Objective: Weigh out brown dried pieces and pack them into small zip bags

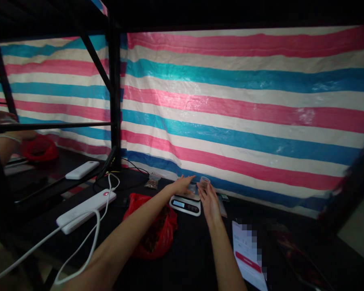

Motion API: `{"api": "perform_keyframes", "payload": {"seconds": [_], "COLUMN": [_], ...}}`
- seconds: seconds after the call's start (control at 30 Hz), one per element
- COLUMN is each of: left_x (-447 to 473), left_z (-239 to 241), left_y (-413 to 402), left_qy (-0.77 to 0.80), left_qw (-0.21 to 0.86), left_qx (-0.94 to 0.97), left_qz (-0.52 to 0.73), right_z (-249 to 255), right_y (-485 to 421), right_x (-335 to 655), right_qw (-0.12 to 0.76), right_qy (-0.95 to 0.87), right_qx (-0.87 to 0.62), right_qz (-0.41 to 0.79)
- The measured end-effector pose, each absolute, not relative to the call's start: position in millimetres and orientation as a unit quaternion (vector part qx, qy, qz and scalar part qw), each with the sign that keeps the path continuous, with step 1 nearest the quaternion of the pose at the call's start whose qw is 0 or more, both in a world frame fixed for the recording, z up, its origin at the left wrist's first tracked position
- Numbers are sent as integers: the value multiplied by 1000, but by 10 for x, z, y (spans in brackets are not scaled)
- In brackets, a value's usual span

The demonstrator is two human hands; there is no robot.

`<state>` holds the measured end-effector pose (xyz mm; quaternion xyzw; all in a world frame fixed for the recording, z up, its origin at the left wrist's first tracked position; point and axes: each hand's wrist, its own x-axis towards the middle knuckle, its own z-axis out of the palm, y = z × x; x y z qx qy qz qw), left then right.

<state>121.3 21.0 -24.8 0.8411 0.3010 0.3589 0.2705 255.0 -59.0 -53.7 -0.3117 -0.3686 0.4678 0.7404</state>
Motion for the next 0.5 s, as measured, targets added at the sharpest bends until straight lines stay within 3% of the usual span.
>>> {"api": "perform_keyframes", "payload": {"seconds": [0.17,0.27,0.5], "left_x": [1240,1164,1117], "left_z": [-319,-356,-456], "left_y": [285,229,-97], "left_qy": [301,299,207], "left_qw": [307,332,536], "left_qx": [851,831,714], "left_qz": [303,331,400], "right_z": [-585,-593,-449], "right_y": [-564,-570,-630], "right_x": [2633,2635,2547], "right_qw": [741,762,763], "right_qy": [-369,-334,-352], "right_qx": [-337,-355,-353], "right_qz": [449,426,410]}}
